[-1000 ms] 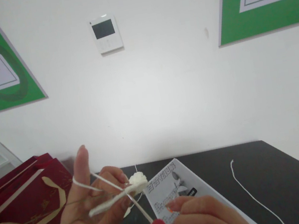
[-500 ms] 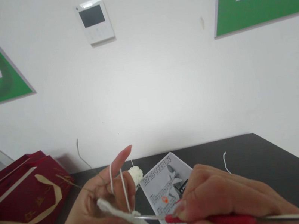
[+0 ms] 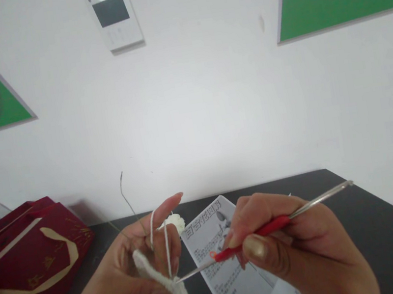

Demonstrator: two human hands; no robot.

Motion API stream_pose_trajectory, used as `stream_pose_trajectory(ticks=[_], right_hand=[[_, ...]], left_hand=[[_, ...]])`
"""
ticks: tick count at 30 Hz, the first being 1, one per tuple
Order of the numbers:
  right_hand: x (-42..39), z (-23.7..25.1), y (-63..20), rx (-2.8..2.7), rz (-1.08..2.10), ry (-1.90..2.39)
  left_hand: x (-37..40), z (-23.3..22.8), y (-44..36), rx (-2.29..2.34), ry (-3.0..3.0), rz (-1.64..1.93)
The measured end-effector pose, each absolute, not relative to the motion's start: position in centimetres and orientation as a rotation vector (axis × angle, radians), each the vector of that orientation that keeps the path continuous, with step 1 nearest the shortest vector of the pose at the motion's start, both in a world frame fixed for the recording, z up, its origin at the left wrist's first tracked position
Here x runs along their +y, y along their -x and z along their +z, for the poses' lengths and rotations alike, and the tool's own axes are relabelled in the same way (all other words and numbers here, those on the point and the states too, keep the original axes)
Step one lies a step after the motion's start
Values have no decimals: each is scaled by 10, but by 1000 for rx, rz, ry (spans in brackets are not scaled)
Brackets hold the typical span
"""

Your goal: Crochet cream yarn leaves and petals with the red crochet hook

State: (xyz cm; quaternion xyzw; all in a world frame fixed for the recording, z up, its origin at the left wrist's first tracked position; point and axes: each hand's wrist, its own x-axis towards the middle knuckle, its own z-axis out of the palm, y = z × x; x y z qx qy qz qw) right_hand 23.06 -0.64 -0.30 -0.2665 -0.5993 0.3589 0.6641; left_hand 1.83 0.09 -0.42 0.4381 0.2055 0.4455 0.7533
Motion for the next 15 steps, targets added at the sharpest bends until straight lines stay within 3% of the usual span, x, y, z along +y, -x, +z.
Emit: stream_pose_trajectory(ticks=[6,15], right_hand=[[7,1,-230,-1217,1262,484],[18,-3,-211,-914,1604,503]], left_hand=[[6,-2,-15,452,-1023,976],[2,2,-20,587,-1039,1217]])
